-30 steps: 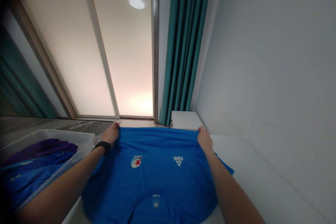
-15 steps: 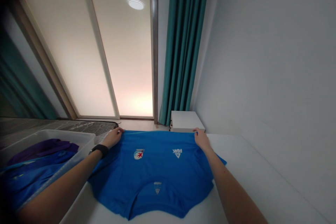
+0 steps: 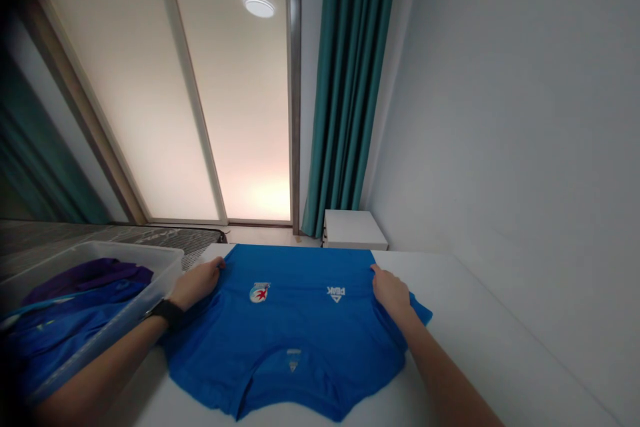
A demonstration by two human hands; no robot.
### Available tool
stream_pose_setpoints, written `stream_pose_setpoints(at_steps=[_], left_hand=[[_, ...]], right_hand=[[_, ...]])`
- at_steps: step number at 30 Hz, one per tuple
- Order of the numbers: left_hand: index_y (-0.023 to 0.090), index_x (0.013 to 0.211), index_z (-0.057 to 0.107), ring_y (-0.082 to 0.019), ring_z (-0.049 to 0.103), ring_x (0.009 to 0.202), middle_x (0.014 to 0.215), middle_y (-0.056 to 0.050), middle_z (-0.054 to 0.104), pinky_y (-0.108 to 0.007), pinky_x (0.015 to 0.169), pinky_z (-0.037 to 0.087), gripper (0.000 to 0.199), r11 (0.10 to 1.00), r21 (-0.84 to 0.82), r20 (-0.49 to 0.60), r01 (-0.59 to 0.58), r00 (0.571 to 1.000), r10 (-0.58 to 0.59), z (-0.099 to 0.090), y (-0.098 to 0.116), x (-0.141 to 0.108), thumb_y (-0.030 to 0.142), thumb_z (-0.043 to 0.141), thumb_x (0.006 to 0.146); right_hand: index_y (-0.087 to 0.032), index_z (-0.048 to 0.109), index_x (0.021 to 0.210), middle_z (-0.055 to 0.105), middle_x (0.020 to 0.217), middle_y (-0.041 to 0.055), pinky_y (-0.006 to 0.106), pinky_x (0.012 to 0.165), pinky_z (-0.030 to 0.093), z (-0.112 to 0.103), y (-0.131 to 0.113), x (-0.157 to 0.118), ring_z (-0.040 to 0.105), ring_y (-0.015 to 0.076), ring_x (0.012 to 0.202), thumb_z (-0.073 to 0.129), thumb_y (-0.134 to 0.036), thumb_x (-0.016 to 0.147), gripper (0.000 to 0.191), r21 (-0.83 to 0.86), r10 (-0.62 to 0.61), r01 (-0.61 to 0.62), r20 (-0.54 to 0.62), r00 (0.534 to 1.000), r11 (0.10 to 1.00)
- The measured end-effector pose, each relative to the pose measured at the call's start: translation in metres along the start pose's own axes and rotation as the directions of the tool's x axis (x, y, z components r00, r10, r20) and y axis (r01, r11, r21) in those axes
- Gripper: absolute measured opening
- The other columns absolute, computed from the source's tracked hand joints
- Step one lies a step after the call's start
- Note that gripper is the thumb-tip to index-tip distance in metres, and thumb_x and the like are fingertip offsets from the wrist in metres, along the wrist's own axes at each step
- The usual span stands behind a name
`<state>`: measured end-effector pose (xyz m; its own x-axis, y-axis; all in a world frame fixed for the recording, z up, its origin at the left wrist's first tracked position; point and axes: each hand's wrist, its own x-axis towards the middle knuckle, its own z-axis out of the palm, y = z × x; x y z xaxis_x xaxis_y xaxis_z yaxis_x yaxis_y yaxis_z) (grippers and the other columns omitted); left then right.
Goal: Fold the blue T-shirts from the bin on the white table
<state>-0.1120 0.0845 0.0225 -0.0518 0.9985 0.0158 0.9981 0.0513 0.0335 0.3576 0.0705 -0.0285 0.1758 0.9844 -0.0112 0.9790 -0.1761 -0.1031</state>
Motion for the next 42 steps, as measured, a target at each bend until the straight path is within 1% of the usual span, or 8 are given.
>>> stream_pose_setpoints(at_steps=[3, 6, 11, 15, 23, 27, 33, 42], left_hand=[[0.018, 0.119, 0.057, -0.03, 0.066, 0.096, 0.111, -0.015, 0.067, -0.04, 0.078, 0.048, 0.038, 0.995, 0.101, -0.051, -0.021, 0.998, 0.026, 0.002, -0.003, -0.016, 0.02, 0.028, 0.095], [0.018, 0.125, 0.058, -0.031, 0.057, 0.115, 0.127, -0.016, 0.059, -0.046, 0.095, 0.042, 0.039, 0.976, 0.162, -0.2, -0.145, 0.964, 0.177, 0.01, 0.003, -0.025, 0.028, 0.032, 0.097], [0.026, 0.142, 0.047, -0.026, 0.042, 0.135, 0.148, -0.008, 0.047, -0.044, 0.111, 0.032, 0.052, 0.896, 0.01, -0.165, -0.445, 0.883, 0.44, 0.028, 0.021, -0.036, 0.05, 0.033, 0.098], [0.029, 0.149, 0.036, -0.025, 0.032, 0.143, 0.156, -0.005, 0.034, -0.046, 0.116, 0.025, 0.059, 0.879, -0.008, -0.091, -0.477, 0.876, 0.474, 0.036, 0.024, -0.049, 0.058, 0.029, 0.098], [0.034, 0.149, 0.031, -0.024, 0.032, 0.143, 0.155, -0.001, 0.034, -0.044, 0.117, 0.023, 0.055, 0.856, 0.023, -0.11, -0.517, 0.849, 0.516, 0.036, 0.001, -0.07, 0.056, 0.031, 0.098], [0.029, 0.15, 0.032, -0.024, 0.035, 0.141, 0.152, -0.004, 0.041, -0.046, 0.117, 0.022, 0.056, 0.862, 0.033, -0.165, -0.506, 0.848, 0.504, 0.027, 0.023, -0.084, 0.053, 0.028, 0.1], [0.029, 0.154, 0.019, -0.022, 0.032, 0.142, 0.157, -0.004, 0.03, -0.043, 0.117, 0.025, 0.062, 0.702, -0.009, -0.147, -0.712, 0.695, 0.703, 0.026, 0.078, -0.114, 0.053, 0.033, 0.099], [0.029, 0.154, 0.016, -0.024, 0.031, 0.143, 0.157, -0.004, 0.029, -0.045, 0.117, 0.025, 0.063, 0.683, 0.012, -0.155, -0.73, 0.673, 0.723, 0.037, 0.07, -0.14, 0.052, 0.035, 0.099]], right_hand=[[-0.02, 0.053, 0.133, 0.062, 0.119, 0.0177, 0.044, 0.087, 0.045, -0.004, -0.005, -0.006, 0.061, 0.0314, 0.105, 0.033, -0.023, 0.096, 0.042, -0.093, -0.078, 0.068, -0.107, 0.991, 0.993], [-0.016, 0.054, 0.133, 0.056, 0.129, 0.0184, 0.044, 0.101, 0.037, -0.004, -0.023, -0.015, 0.051, 0.0306, 0.121, 0.034, -0.025, 0.097, 0.043, -0.116, -0.264, 0.245, -0.208, 0.942, 0.963], [-0.024, 0.037, 0.148, 0.04, 0.151, 0.0106, 0.043, 0.114, 0.025, 0.01, -0.051, -0.04, 0.033, 0.0249, 0.14, 0.027, -0.051, 0.1, 0.056, 0.082, -0.518, 0.523, -0.071, 0.852, 0.849], [-0.027, 0.028, 0.152, 0.022, 0.159, 0.0075, 0.047, 0.118, 0.013, 0.017, -0.052, -0.058, 0.017, 0.0228, 0.147, 0.024, -0.059, 0.098, 0.063, 0.096, -0.51, 0.51, -0.022, 0.86, 0.855], [-0.025, 0.026, 0.152, 0.019, 0.159, 0.0079, 0.049, 0.119, 0.013, 0.012, -0.045, -0.084, 0.014, 0.023, 0.147, 0.022, -0.061, 0.097, 0.066, 0.07, -0.498, 0.497, -0.013, 0.867, 0.865], [-0.021, 0.028, 0.152, 0.019, 0.159, 0.0083, 0.05, 0.119, 0.007, 0.003, -0.057, -0.098, 0.014, 0.024, 0.147, 0.024, -0.058, 0.098, 0.065, 0.076, -0.535, 0.536, -0.035, 0.844, 0.841], [-0.02, 0.021, 0.154, 0.017, 0.16, 0.0064, 0.046, 0.12, 0.006, -0.002, -0.087, -0.125, 0.014, 0.0224, 0.147, 0.025, -0.058, 0.098, 0.068, 0.166, -0.633, 0.623, 0.012, 0.774, 0.764], [-0.023, 0.017, 0.154, 0.013, 0.161, 0.0045, 0.046, 0.121, 0.003, 0.004, -0.079, -0.15, 0.01, 0.0228, 0.148, 0.026, -0.061, 0.097, 0.07, 0.207, -0.64, 0.624, 0.012, 0.769, 0.754]])
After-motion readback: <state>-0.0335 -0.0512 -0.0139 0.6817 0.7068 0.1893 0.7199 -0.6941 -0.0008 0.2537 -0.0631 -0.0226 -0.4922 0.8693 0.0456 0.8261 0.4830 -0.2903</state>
